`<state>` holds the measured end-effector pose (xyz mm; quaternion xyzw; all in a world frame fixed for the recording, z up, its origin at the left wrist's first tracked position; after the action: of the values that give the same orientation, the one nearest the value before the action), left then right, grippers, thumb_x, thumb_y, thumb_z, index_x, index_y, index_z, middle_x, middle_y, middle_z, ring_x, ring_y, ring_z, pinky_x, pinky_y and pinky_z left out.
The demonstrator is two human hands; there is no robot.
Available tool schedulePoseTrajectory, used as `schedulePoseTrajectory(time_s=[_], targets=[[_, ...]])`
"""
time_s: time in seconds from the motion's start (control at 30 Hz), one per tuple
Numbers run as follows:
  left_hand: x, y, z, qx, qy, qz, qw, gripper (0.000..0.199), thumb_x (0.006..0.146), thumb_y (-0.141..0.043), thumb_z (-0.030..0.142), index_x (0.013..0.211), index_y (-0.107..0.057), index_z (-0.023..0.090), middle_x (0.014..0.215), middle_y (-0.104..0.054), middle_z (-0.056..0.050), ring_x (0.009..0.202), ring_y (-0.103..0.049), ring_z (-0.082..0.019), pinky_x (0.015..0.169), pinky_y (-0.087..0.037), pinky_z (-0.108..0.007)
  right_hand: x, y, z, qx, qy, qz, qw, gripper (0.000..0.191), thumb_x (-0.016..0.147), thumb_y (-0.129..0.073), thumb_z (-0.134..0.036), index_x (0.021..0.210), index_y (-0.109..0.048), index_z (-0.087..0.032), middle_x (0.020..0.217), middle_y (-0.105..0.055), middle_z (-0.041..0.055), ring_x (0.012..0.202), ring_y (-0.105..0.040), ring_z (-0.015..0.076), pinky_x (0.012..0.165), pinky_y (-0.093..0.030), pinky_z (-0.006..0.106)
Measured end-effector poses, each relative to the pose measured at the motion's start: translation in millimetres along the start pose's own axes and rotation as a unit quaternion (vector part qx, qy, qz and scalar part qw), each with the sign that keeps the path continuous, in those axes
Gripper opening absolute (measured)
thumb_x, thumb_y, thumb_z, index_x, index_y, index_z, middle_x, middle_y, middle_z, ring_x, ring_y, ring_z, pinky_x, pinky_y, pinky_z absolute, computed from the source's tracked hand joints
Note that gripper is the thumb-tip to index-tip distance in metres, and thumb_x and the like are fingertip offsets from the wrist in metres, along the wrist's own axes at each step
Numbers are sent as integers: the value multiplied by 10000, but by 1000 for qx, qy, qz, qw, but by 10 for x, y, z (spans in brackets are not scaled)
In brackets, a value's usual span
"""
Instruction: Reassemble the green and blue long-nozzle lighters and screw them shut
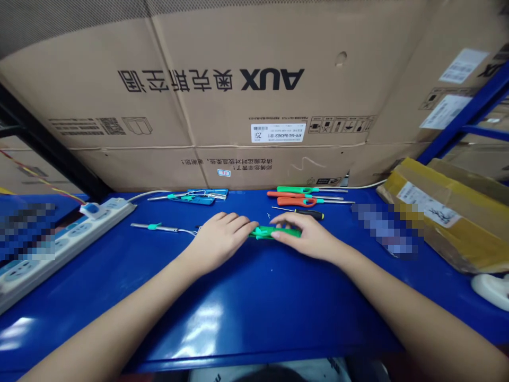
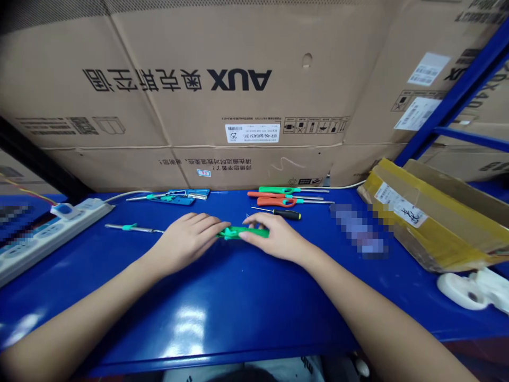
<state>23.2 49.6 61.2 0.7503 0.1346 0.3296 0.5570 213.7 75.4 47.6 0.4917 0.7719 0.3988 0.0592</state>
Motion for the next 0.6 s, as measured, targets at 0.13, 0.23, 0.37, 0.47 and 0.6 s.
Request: schedulePoseTrajectory(time_s=[0.13,0.23,0.37,0.47,0.6], targets=[[-7,-41,122,-9,-10,2,1000,331,1034,-469,209,1350,-562,172,1164,-714,-86,1023,-655,-254,810,-461,-381,-63,-38,-144,-15,25,-61,998,193,944,-646,-380,1050,-697,-227,1051,-710,39,1005,-661,204,941,-506,367],[-40,-81,45,-20,27,-1,999,403,1006,-527,204,1406,-508,165,1187,-699,-95,1023,-647,-261,815,-473,-381,-83,-23,-126,-45,18,-60,997,213,963,-618,-367,1114,-661,-224,1146,-682,57,1086,-639,218,992,-483,384],[-80,-144,-21,-33,58,-16,998,590,924,-593,133,1485,-409,151,1117,-695,-103,991,-636,-266,828,-500,-373,-85,21,-67,-96,6,-56,994,238,972,-599,-411,1139,-619,-242,1207,-674,50,1132,-637,229,995,-480,383],[-112,-233,-53,-72,94,-56,991,825,843,-609,58,1577,-247,165,1039,-680,-79,939,-642,-247,805,-522,-342,-76,146,-26,-164,-12,-46,985,262,965,-594,-461,1116,-607,-248,1195,-679,44,1089,-657,243,929,-501,384],[-144,-296,-84,-95,141,-102,980,835,884,-678,227,1594,-242,190,1046,-672,-89,927,-652,-265,756,-538,-349,-75,281,55,-256,-42,-78,962,226,979,-557,-414,1095,-586,-221,1119,-675,68,1014,-661,262,831,-502,380]])
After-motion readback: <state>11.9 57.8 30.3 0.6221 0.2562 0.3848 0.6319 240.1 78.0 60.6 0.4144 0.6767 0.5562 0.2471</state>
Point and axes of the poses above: each hand's wrist, its own x-axis towards the middle knuckle, its own y-axis out of the back of the hand, z = x × y, the point moved 6 cm from there along x, towards the middle knuckle
